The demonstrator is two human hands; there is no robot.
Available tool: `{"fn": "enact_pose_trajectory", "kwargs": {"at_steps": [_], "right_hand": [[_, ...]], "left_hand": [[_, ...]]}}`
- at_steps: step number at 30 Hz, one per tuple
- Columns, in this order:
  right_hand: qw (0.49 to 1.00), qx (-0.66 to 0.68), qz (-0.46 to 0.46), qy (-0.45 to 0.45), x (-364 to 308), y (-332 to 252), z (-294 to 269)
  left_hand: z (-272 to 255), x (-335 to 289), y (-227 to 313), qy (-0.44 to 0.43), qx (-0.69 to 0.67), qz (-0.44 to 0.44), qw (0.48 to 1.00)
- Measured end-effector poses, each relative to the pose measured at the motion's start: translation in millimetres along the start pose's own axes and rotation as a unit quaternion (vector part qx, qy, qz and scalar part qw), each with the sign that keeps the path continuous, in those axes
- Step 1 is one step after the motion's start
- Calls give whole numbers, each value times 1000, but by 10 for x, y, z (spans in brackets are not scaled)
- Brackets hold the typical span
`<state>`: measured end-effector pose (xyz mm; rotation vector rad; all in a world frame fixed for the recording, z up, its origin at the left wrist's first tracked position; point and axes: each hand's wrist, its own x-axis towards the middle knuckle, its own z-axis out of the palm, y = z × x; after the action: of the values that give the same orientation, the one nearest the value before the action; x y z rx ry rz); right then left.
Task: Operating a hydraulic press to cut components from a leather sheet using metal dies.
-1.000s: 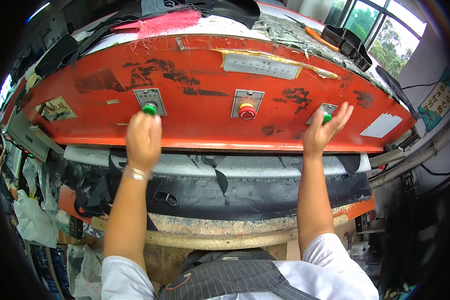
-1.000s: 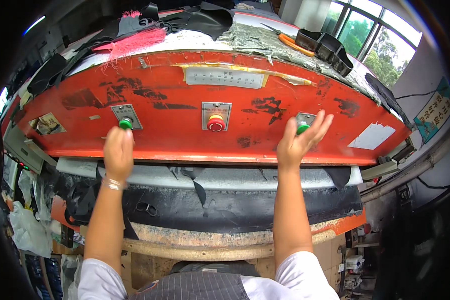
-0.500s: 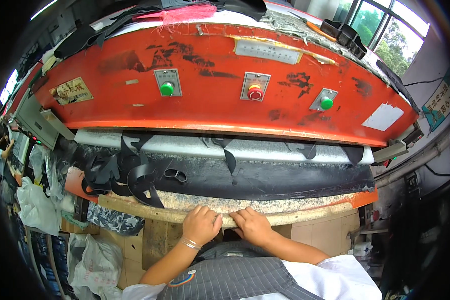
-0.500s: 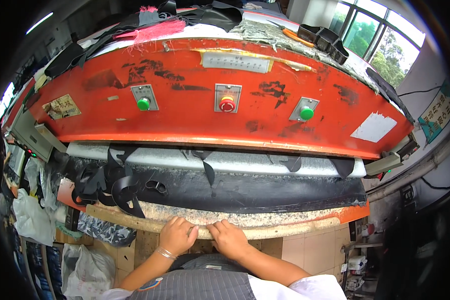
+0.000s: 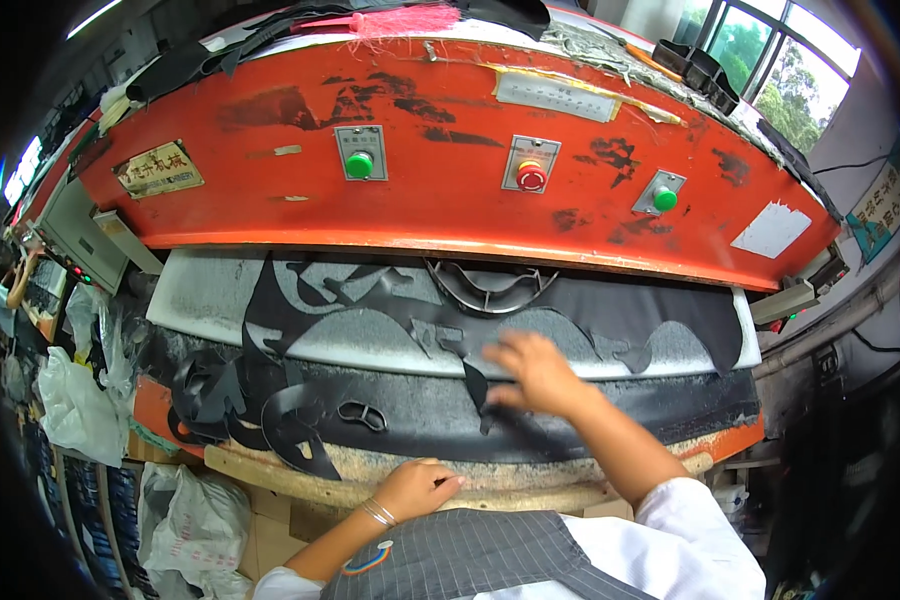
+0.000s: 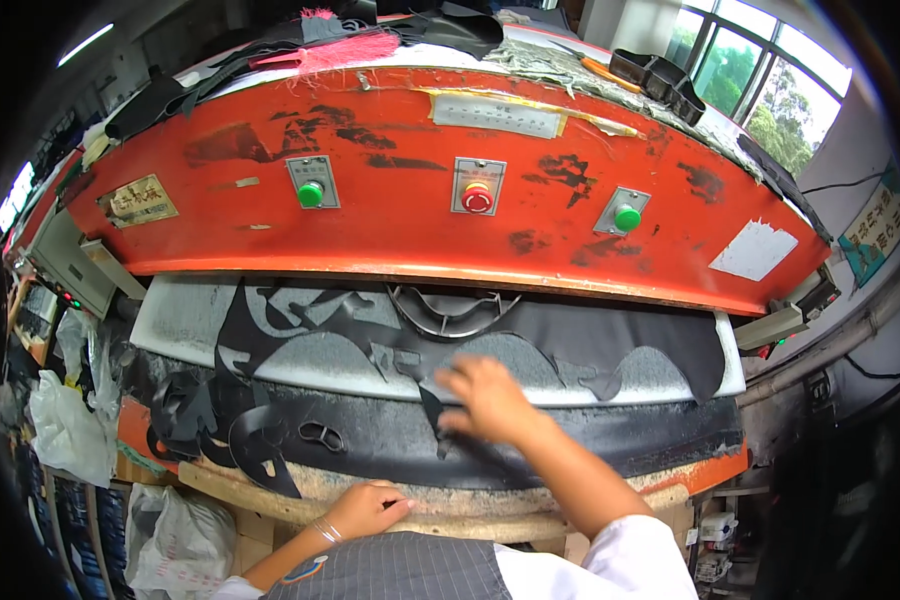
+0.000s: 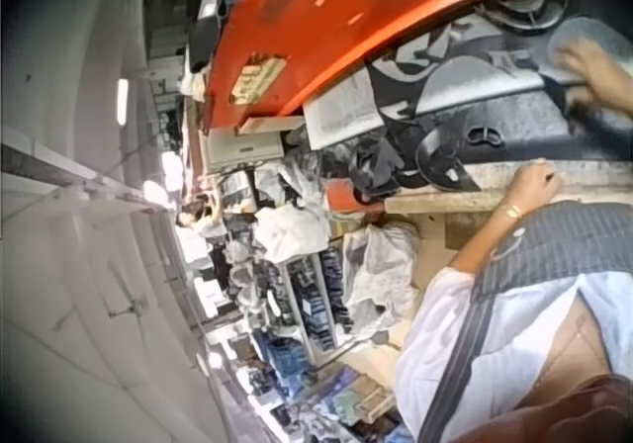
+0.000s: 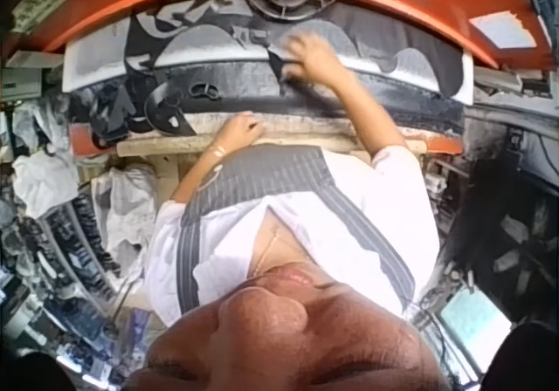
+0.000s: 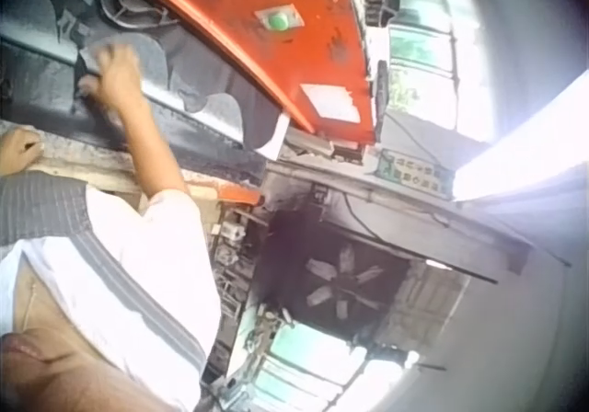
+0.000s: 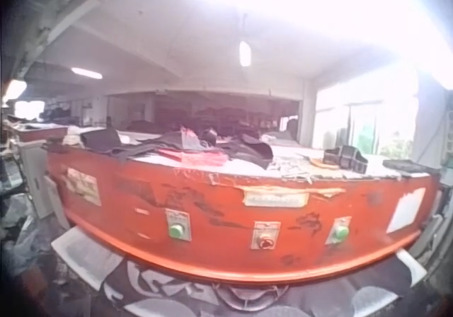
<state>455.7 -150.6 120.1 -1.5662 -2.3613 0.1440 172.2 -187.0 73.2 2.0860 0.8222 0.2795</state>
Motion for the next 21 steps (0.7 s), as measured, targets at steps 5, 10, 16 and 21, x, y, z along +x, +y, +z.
{"fn": "enact_pose_trajectory", "kwargs": {"at_steps": [5, 10, 16, 21], "right_hand": [[991, -109, 65, -38, 553, 596, 66], [999, -26, -22, 1, 672, 736, 206], [997, -69, -13, 12, 566, 683, 263], [991, 29, -75, 111, 124, -59, -118]], "left_hand": [[-51, 322, 224, -1, -194, 5, 981], [-61, 676, 46, 48, -396, -48, 916], [-66, 1018, 93, 104, -488, -101, 861], [37, 1113, 167, 156, -653, 2, 741]]}}
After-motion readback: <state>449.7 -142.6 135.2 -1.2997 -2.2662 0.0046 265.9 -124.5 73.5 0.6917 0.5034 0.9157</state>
